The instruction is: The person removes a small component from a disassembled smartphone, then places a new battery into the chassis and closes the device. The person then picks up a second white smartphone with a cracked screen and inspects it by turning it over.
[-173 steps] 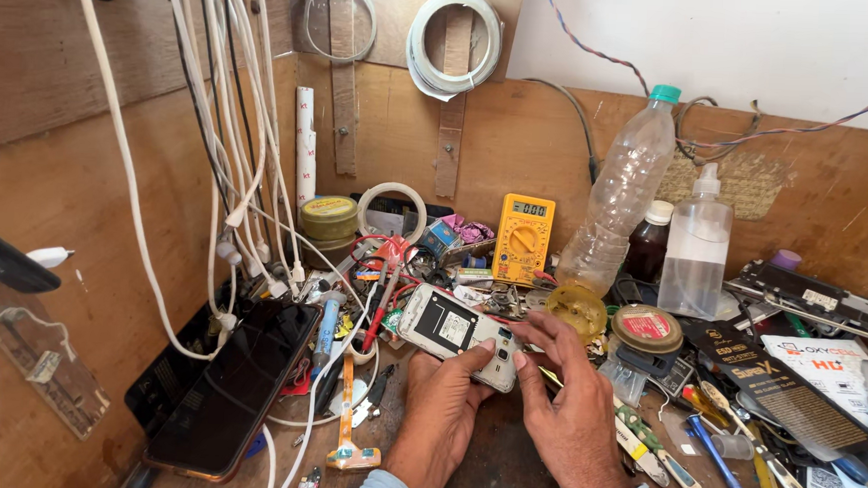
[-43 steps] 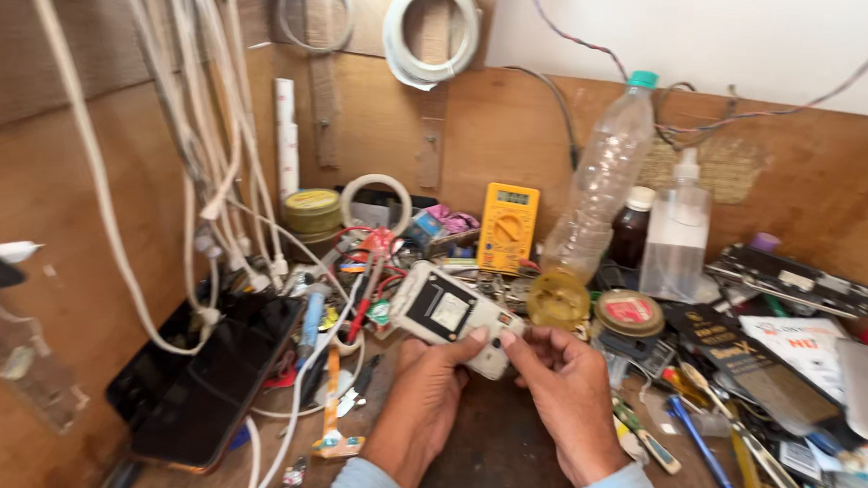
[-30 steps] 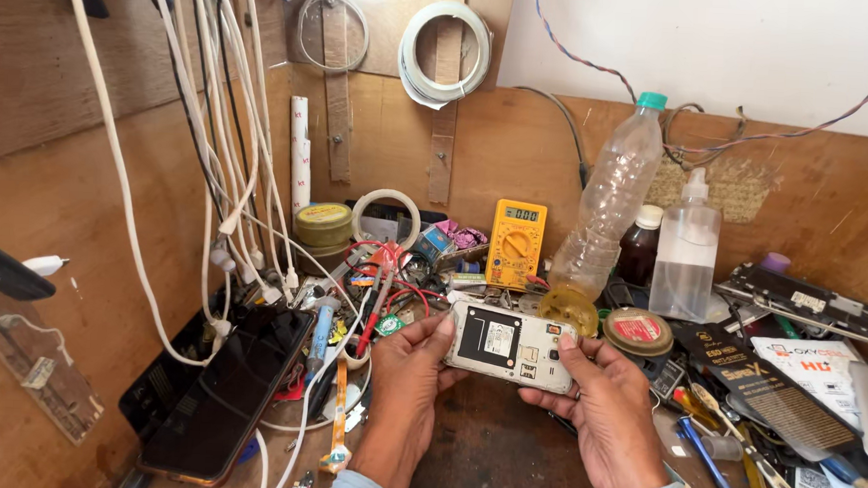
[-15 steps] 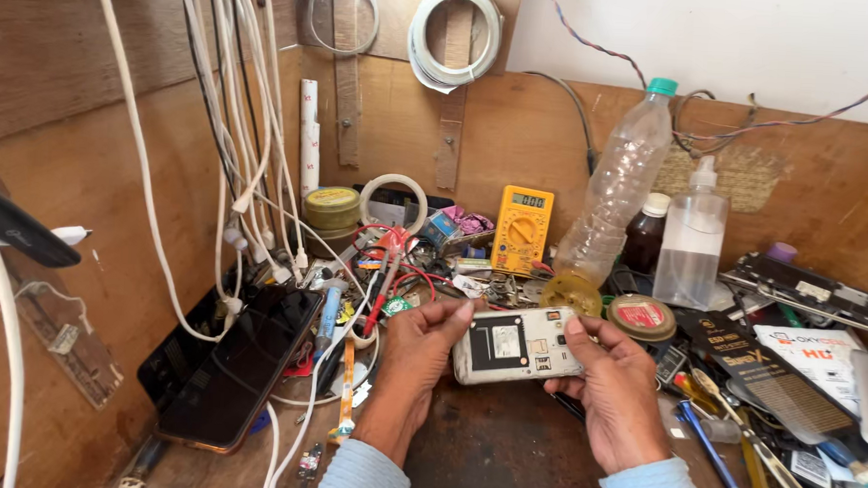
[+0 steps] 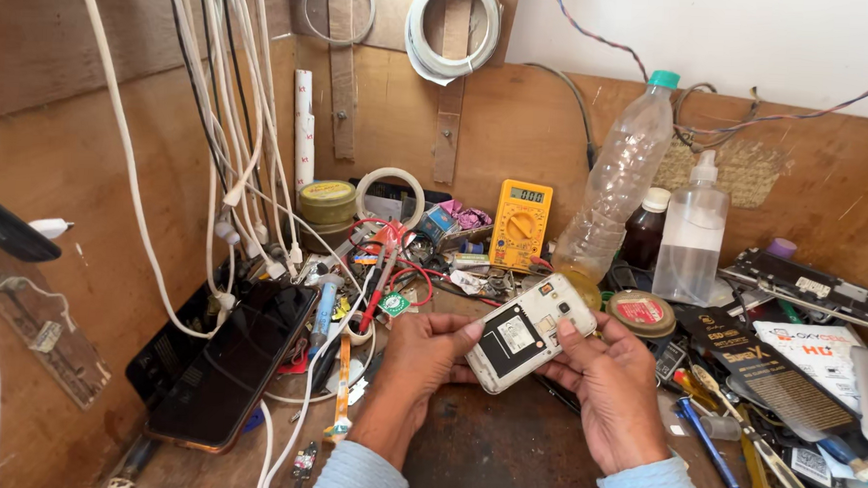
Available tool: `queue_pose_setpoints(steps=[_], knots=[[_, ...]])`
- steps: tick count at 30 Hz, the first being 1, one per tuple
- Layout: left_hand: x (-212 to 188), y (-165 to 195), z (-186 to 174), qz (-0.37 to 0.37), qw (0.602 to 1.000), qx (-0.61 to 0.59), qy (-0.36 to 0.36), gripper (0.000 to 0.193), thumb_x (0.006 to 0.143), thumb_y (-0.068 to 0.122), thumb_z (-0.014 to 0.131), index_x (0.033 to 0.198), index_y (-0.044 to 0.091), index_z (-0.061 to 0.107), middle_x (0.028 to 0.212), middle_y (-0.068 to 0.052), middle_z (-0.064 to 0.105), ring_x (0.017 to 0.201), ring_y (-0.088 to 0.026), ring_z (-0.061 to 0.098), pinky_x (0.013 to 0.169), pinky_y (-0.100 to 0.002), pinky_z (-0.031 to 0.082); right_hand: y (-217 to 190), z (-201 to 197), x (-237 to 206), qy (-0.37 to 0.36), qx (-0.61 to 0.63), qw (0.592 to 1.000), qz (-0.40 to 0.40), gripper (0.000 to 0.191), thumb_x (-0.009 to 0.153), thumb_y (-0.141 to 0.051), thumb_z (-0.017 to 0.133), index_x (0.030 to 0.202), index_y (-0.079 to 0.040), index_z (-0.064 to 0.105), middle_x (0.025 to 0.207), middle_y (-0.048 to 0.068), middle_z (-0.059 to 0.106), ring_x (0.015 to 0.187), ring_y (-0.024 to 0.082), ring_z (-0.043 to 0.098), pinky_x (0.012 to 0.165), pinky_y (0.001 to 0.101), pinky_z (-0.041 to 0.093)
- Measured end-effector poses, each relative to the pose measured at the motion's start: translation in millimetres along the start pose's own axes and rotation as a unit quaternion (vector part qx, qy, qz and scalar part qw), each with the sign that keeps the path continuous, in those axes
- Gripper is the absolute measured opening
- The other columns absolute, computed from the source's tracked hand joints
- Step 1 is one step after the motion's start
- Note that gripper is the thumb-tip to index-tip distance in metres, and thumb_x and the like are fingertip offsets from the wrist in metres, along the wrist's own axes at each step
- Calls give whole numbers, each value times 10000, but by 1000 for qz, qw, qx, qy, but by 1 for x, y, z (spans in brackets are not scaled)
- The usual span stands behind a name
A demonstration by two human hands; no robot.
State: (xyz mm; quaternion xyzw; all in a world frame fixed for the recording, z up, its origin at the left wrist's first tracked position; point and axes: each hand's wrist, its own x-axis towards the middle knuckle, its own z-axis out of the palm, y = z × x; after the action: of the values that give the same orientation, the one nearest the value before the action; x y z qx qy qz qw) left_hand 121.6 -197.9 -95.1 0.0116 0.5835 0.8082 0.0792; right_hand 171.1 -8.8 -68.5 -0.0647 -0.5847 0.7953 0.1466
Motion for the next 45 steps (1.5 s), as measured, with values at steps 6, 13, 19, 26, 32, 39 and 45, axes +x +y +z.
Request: queue_pose_setpoints(steps=[6, 13, 19, 26, 32, 39, 45], knots=[[-2, -12, 7, 14, 998, -11, 59, 181, 863, 59, 741, 959, -95, 743, 825, -158, 777, 637, -220, 738, 527, -356, 627, 5, 1, 2, 11, -19, 1000, -8, 293, 919, -126, 669, 1172, 16, 632, 983, 132, 763, 846, 208, 743, 732, 386, 631], [-4, 4, 11, 74, 994, 82, -21, 293, 889, 173, 751, 1124, 3, 794, 875, -91, 812, 679, -145, 696, 585, -293, 539, 3, -2, 5, 2, -18, 999, -30, 286, 930, -128, 669, 1174, 21, 651, 972, 122, 764, 820, 192, 735, 699, 356, 611], [-41, 15, 27, 453, 820, 348, -30, 688, 769, 233, 878, 1345, -25, 603, 1222, -236, 683, 1138, -361, 629, 944, -429, 487, 4, 10, -4, 14, -41, 995, -87, 322, 883, -116, 704, 1162, 42, 675, 972, 101, 789, 800, 157, 735, 664, 339, 593], [-38, 11, 37, 302, 937, 162, -62, 471, 985, 250, 635, 1392, 20, 585, 1234, -186, 689, 1112, -261, 654, 941, -391, 519, -1, 18, -10, -5, -26, 996, -80, 351, 973, -269, 631, 1116, 39, 721, 908, 101, 770, 752, 154, 717, 682, 311, 600], [-18, 3, 26, 25, 983, -181, -13, 369, 962, 322, 579, 1161, 32, 690, 981, -92, 777, 806, -176, 734, 703, -335, 599, 6, 18, -13, -19, -109, 993, -38, 322, 940, -244, 671, 1071, 39, 751, 887, 84, 773, 735, 127, 667, 631, 298, 549], [-18, -2, 20, 70, 982, -176, 6, 229, 928, 131, 700, 1099, -21, 687, 926, -104, 761, 767, -174, 702, 691, -341, 593, 11, 17, -19, -65, -91, 993, 47, 290, 905, -198, 714, 999, 68, 782, 793, 98, 749, 655, 146, 640, 606, 299, 532], [-21, 0, 21, 89, 980, -177, -2, 201, 888, 51, 704, 1079, -9, 699, 957, -95, 780, 796, -154, 710, 726, -312, 589, 15, 20, -23, -48, -132, 990, 6, 225, 840, -131, 787, 920, 79, 793, 701, 84, 730, 582, 137, 618, 564, 293, 511]])
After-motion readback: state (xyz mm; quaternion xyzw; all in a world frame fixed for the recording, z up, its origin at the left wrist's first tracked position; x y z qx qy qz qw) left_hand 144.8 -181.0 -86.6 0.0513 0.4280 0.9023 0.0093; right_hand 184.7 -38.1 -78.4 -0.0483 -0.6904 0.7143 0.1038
